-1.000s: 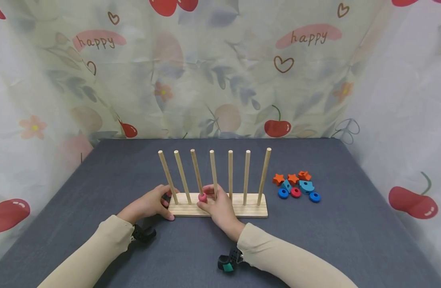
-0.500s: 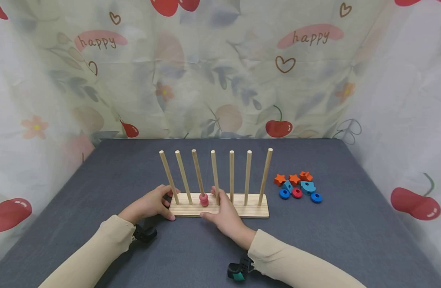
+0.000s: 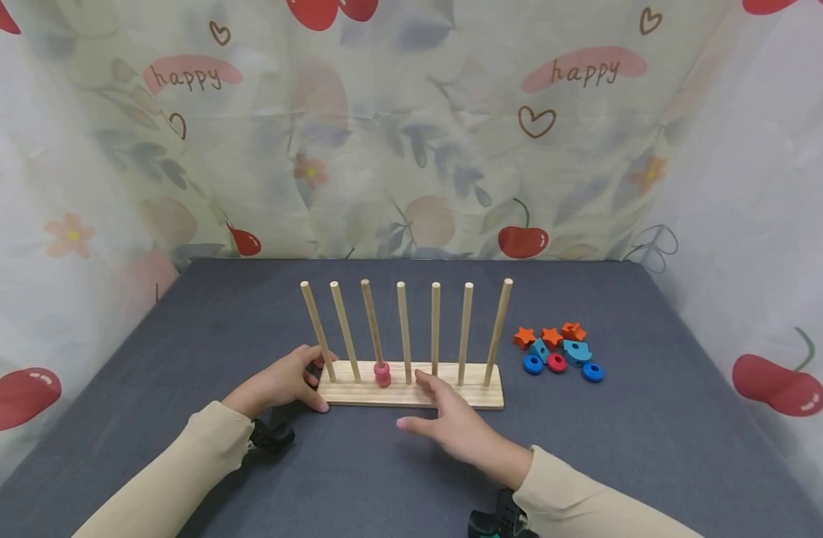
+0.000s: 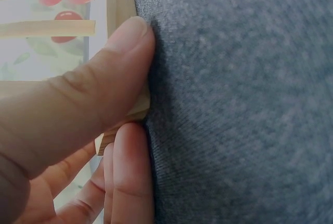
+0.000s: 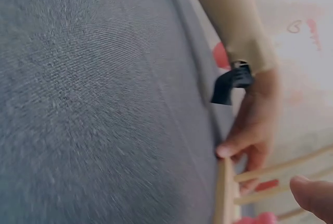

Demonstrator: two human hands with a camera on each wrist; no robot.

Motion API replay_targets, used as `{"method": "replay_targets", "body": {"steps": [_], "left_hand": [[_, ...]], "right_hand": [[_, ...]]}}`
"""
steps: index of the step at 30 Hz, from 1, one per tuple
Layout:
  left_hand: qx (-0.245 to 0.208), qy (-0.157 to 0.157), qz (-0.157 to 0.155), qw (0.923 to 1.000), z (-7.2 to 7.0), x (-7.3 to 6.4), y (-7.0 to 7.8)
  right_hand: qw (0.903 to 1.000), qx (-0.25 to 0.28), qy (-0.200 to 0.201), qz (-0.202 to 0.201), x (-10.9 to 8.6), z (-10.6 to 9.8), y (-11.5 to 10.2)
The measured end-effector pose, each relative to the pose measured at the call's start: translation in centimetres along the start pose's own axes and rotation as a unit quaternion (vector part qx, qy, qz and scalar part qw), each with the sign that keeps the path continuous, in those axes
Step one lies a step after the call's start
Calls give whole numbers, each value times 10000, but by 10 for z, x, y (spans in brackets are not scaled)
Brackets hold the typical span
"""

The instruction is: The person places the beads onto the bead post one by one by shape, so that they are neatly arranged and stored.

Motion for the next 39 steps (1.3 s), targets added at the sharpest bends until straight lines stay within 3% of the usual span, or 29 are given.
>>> {"method": "replay_targets", "body": {"steps": [6,13,23,30,39], "left_hand": [[11,16,-29,10000,0,0,1],[44,14,-52,10000,-1,-2,2],[54,65,38,10000,0,-1,1],[23,86,14,10000,-1,-1,1],[27,113,92,9999,1,-1,0]], "right_hand": [[9996,-136,-210,-136,-19,-22,-15],[9971,-547,-76,-519,-46,-55,-33],[9860,-441,36,-1610,-71,-108,-39],[9836,-739,714,-1479,-70,-143,-26],[9736,-1303,1524,-1091,-65,-186,-4]]}}
Point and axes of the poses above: each hand's wrist, its own x-axis towards the middle knuckle, its own z-axis out of the palm, y = z × x, the point moved 2 cm from there along x, towards the middle knuckle, and after that the axes turned 13 degrees about x, right-handed, at the moved point
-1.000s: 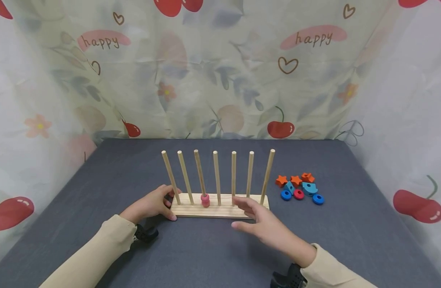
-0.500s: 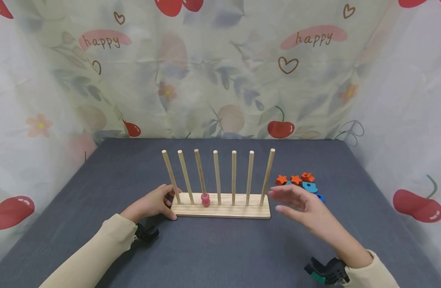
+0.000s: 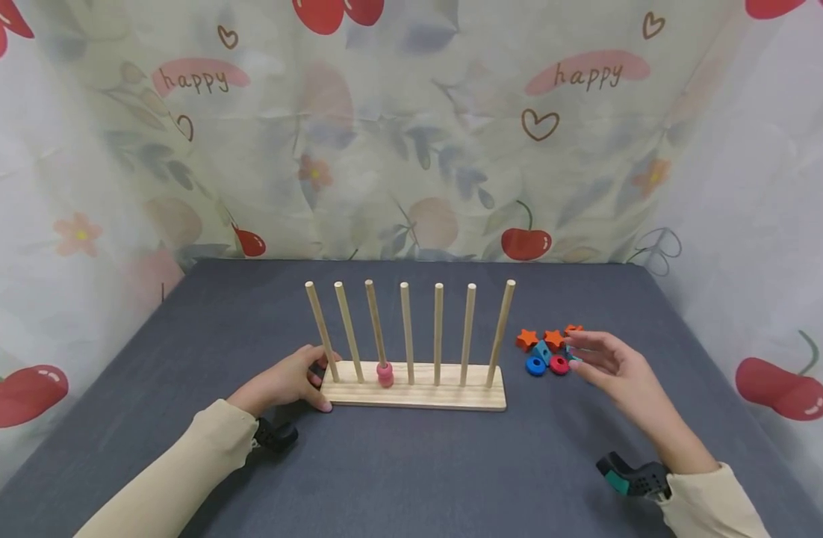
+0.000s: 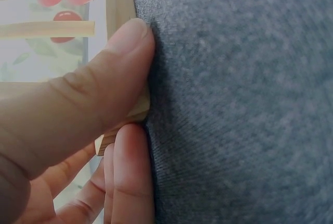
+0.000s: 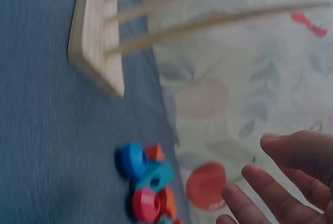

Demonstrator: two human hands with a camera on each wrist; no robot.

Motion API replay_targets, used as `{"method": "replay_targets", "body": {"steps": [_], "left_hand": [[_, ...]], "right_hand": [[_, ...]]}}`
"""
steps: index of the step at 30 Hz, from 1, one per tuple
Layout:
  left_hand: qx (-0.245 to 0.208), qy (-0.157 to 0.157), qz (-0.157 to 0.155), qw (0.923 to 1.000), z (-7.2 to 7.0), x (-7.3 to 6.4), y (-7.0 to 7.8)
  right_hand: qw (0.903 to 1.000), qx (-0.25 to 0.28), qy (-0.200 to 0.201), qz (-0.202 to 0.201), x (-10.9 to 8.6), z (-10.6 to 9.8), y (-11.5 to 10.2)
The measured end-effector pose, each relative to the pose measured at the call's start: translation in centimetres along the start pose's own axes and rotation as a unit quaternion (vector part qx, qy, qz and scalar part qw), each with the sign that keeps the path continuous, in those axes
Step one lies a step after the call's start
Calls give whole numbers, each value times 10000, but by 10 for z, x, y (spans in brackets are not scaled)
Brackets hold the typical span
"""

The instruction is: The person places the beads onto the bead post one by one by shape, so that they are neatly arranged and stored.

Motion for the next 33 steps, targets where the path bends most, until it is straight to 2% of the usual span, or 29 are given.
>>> {"method": "replay_targets", "body": {"steps": [9,19,28,33], "left_hand": [[20,33,2,10000,0,0,0],[21,6,-2,10000,-1,1,-1],[42,0,-21,10000,-1,1,-1],[61,-22,-86,9999,0,1,0]], "right_hand": [[9954,-772,133,547,13,-21,27],[9894,-1042,61,1010,22,-26,47],[9810,-1247,232,1466,29,-24,59],[9781,-1385,364,1509,32,-22,64]]}}
Point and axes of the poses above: each hand's wrist, its own x-axis towards the middle knuckle, its own z-axis out of the palm, y = z × x, the point moved 2 cm from there along x, towards the middle knuckle, and after that the axes turned 13 degrees about x, right-handed, at the moved point
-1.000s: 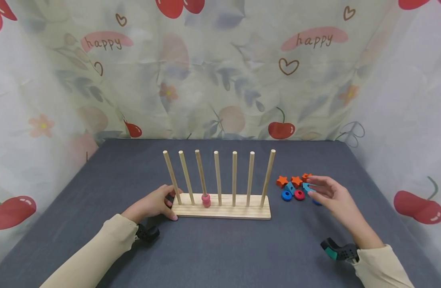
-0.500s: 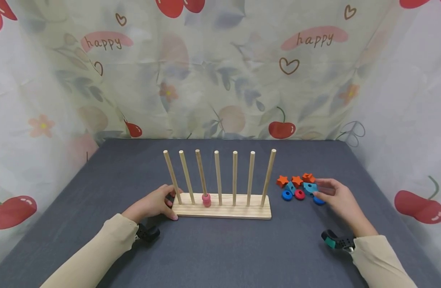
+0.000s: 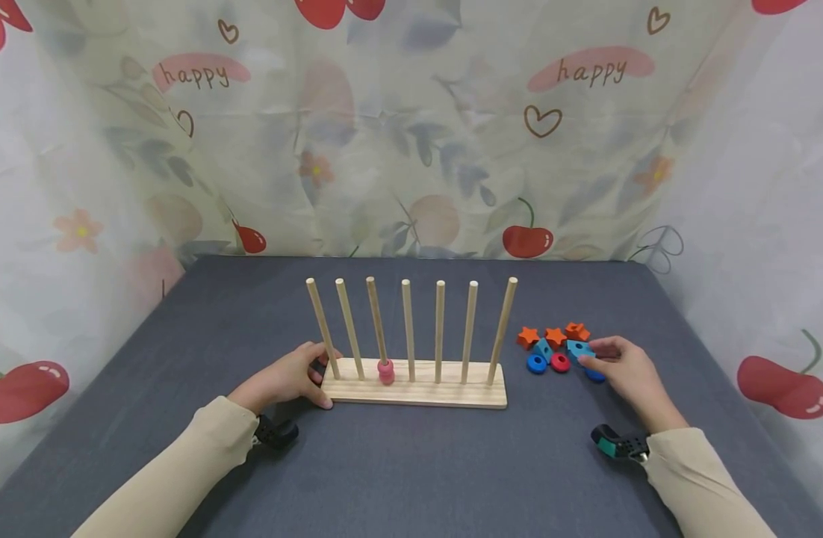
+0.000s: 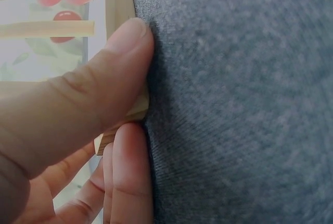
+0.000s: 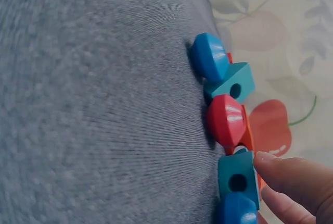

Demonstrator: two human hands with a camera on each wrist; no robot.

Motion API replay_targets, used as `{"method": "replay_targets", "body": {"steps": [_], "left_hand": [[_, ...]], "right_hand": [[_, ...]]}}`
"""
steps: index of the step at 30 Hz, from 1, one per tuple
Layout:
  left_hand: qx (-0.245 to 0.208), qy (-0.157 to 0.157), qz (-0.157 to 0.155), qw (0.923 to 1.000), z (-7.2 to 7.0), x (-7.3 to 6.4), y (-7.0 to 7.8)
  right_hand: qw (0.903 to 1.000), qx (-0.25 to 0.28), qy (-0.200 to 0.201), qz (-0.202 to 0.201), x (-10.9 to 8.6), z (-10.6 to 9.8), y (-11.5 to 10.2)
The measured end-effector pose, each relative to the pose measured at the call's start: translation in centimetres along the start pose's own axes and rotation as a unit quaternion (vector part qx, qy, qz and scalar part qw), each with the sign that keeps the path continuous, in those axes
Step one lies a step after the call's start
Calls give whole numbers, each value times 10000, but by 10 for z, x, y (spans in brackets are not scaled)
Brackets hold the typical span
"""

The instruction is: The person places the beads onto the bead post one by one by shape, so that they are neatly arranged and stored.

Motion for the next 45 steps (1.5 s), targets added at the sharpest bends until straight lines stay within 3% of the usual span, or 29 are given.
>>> {"method": "replay_targets", "body": {"steps": [31,39,45], "left_hand": [[-52,-36,-83,9999,1,1,0],[-24,-40,-76,10000,0,1,0],[-58,-71,-97,9999,1,1,0]], "right_hand": [[9996,-217,180,1,1,0,-4],[9997,-60,218,11,-6,-6,-19],[9994,-17,295,-196,-13,-9,-36]]}}
Point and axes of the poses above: each hand's wrist, its own x-axis towards the middle knuckle, its own z-axis out of the palm, y = z × x, the point moved 2 cm from there along x, towards the middle knuckle, and after that the axes turned 13 degrees about x, right-handed, at the moved point
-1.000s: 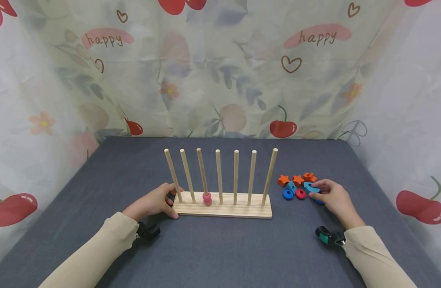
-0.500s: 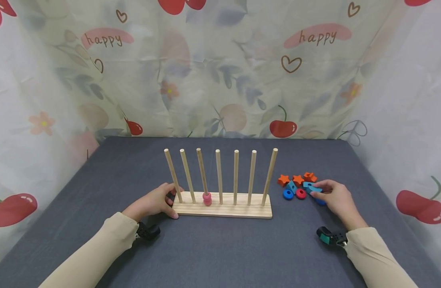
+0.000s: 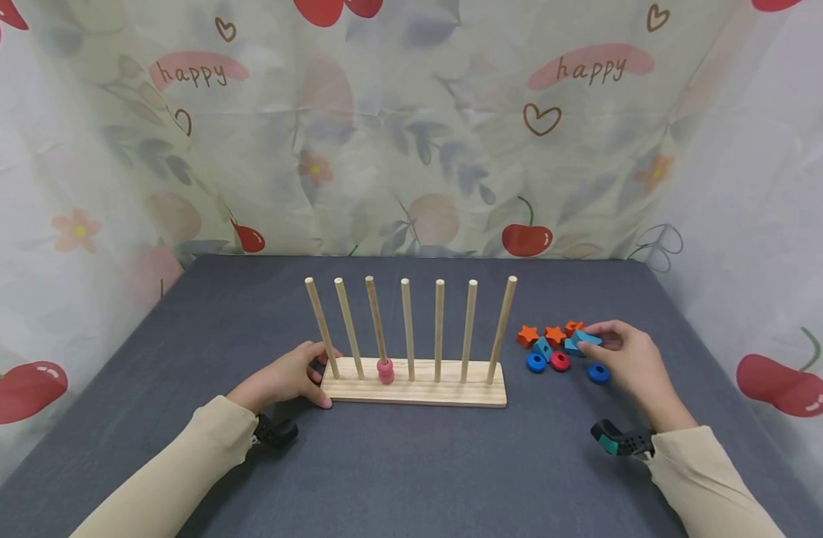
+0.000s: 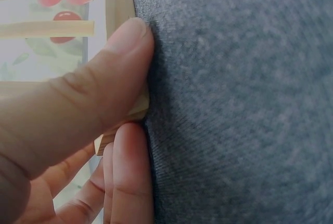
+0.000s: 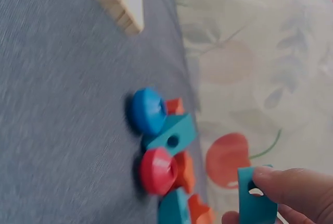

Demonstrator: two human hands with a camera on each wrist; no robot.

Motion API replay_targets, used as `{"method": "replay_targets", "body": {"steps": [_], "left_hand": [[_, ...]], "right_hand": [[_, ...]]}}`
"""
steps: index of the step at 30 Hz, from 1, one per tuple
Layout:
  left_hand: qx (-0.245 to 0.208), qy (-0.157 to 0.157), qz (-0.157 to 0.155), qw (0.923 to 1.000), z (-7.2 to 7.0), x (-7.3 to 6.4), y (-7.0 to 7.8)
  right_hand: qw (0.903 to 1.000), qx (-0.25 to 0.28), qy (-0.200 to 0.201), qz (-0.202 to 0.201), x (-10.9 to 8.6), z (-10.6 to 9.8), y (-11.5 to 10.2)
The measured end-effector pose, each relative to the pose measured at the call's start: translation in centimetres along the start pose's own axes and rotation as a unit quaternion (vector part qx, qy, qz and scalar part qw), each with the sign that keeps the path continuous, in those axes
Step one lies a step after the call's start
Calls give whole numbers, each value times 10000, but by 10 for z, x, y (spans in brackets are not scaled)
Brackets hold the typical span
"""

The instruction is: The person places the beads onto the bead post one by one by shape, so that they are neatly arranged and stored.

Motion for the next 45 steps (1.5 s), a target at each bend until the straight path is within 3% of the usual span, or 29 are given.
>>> {"method": "replay_targets", "body": {"steps": [5,11,20,23,28,36,45], "left_hand": [[7,-3,0,10000,0,0,1],[16,-1,0,10000,0,0,1],[14,10,24,10000,-1,-1,2],[34,-8,22,10000,-1,-1,3],[48,-10,24,10000,-2,-3,4],[21,12,64,10000,-2,-1,2],[57,9,38,10000,-2,-1,2]], "right_hand": [[9984,564,-42,-66,-8,1,-16],[9849,1681,-198,-360,-19,2,-39],[9895,1404,-103,-334,-34,5,-70],[9852,1635,-76,-509,-39,8,-81],[9678,2258,-54,-1116,-48,14,-104],[9531,2562,8,-1613,-65,18,-144],[9038,3502,-342,-2436,-67,23,-177]]}}
Point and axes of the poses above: each hand's wrist, its own x-axis towards the middle knuckle, its own z-axis out of the palm, y = z × x, the point moved 2 cm from there along x, towards the middle knuckle, and after that the axes turned 13 degrees about x, right-handed, at the moved point
